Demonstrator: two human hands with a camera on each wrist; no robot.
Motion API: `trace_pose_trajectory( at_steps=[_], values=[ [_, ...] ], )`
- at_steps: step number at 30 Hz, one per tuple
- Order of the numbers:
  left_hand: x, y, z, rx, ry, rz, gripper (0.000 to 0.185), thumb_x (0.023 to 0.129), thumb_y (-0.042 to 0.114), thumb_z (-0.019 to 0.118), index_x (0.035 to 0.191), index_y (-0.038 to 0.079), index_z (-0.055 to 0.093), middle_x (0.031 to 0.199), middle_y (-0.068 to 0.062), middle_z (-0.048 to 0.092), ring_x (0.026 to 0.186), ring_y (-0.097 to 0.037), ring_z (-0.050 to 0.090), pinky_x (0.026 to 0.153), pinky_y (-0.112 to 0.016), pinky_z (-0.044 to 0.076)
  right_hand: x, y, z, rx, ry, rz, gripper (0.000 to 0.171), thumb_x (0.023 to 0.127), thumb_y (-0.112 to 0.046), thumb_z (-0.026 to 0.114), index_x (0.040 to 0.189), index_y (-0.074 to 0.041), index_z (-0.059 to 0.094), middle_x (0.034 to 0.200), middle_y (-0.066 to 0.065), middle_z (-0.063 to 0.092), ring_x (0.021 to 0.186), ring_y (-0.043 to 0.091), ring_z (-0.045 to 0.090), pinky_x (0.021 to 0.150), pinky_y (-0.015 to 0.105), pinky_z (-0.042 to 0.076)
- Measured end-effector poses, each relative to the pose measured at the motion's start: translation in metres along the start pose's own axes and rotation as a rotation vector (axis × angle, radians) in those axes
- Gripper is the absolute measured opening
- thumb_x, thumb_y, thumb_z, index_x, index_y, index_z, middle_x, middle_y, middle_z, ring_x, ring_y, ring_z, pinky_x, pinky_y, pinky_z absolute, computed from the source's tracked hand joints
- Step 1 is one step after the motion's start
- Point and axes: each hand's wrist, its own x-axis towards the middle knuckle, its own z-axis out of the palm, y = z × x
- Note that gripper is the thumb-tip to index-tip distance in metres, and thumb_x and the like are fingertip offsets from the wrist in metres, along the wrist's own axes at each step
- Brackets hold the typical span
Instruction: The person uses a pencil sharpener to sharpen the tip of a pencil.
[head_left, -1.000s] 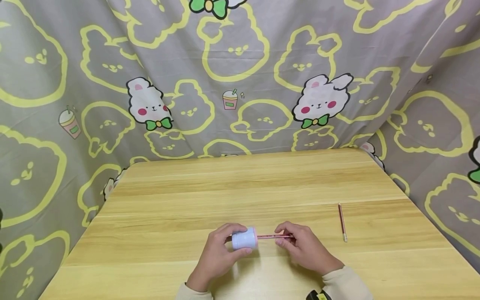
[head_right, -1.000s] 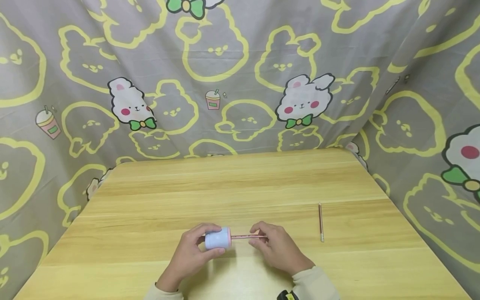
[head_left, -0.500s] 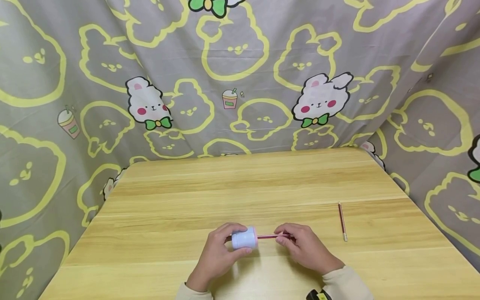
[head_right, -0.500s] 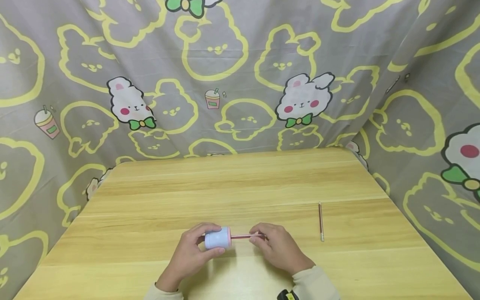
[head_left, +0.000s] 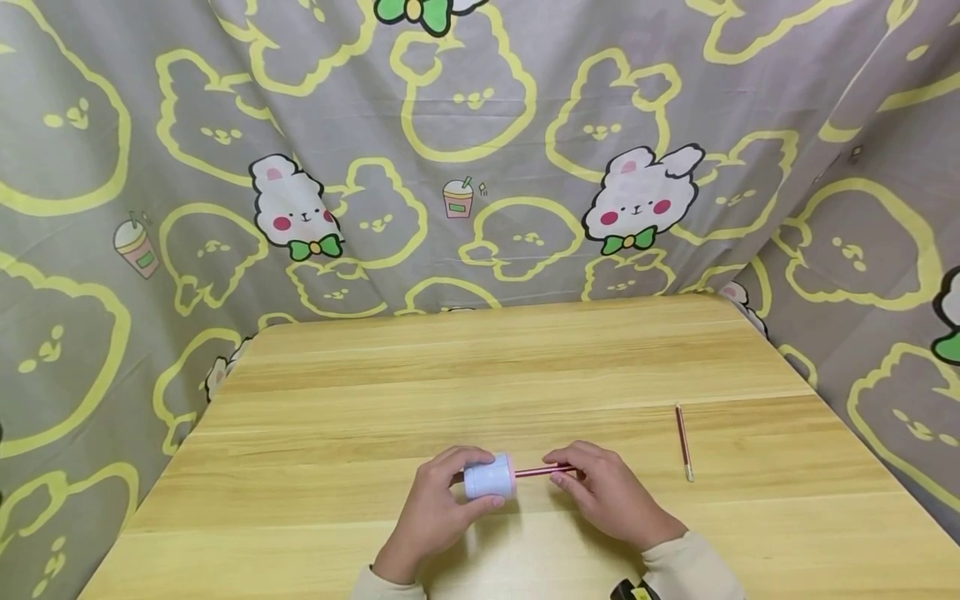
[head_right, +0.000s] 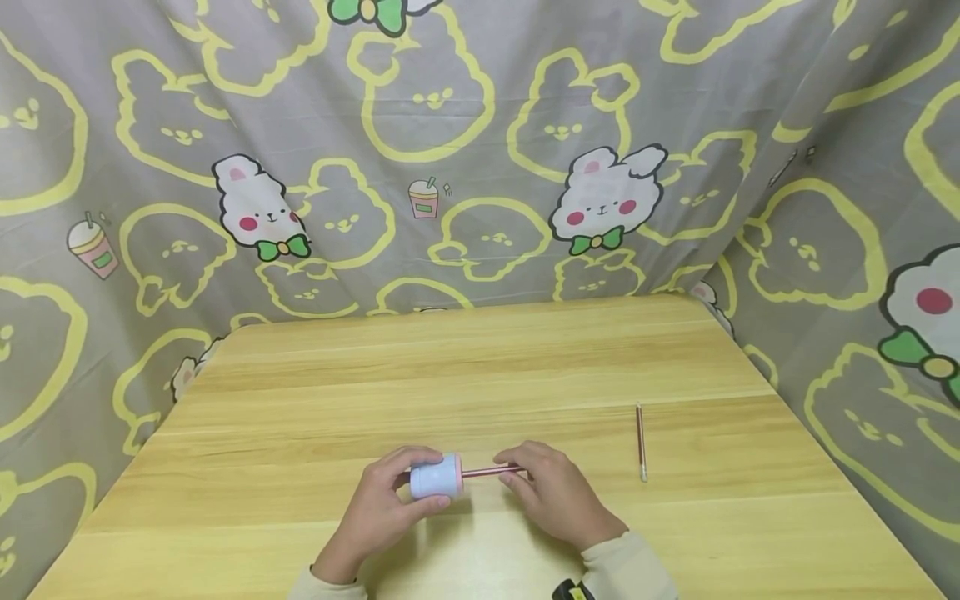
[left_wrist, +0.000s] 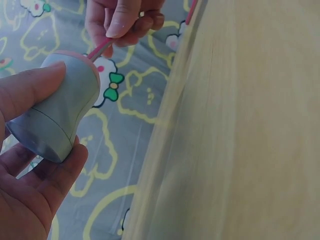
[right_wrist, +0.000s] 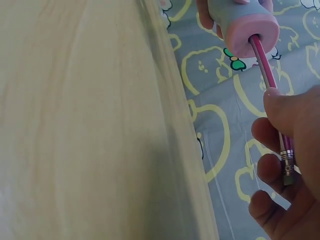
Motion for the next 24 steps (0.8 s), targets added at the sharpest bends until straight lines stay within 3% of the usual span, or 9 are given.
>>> trace_pose_trajectory(
  at_steps=[7,16,24],
  values=[
    [0.0,0.0,0.0,-0.004,0.001,-0.014,0.04,0.076,0.013,0.083,0.111,0.008,0.065,0.112,-0.005,0.064,0.094,-0.021,0.062,0.079,-0.03,0.056,0.0,0.001,-0.003,-0.006,-0.003,0.001,0.006,0.095,-0.018,0.064,0.099,-0.017,0.068,0.092,-0.006,0.065,0.079,0.001,0.055,0.066,0.023,0.052],
    [0.0,0.001,-0.001,-0.025,0.013,-0.025,0.042,0.074,0.011,0.084,0.111,0.007,0.065,0.113,-0.006,0.064,0.096,-0.023,0.062,0.08,-0.029,0.055,0.0,0.005,-0.013,-0.035,0.032,-0.009,0.009,0.092,-0.01,0.067,0.097,-0.017,0.068,0.093,-0.008,0.066,0.082,0.003,0.057,0.068,0.026,0.053],
    [-0.001,0.0,-0.002,-0.028,0.025,-0.023,0.041,0.074,0.011,0.084,0.11,0.009,0.065,0.112,-0.004,0.064,0.093,-0.021,0.061,0.079,-0.029,0.056,0.002,0.008,-0.025,-0.165,0.176,0.083,0.019,0.081,-0.001,0.076,0.091,-0.016,0.071,0.094,-0.013,0.059,0.09,0.01,0.051,0.074,0.033,0.048]
  ],
)
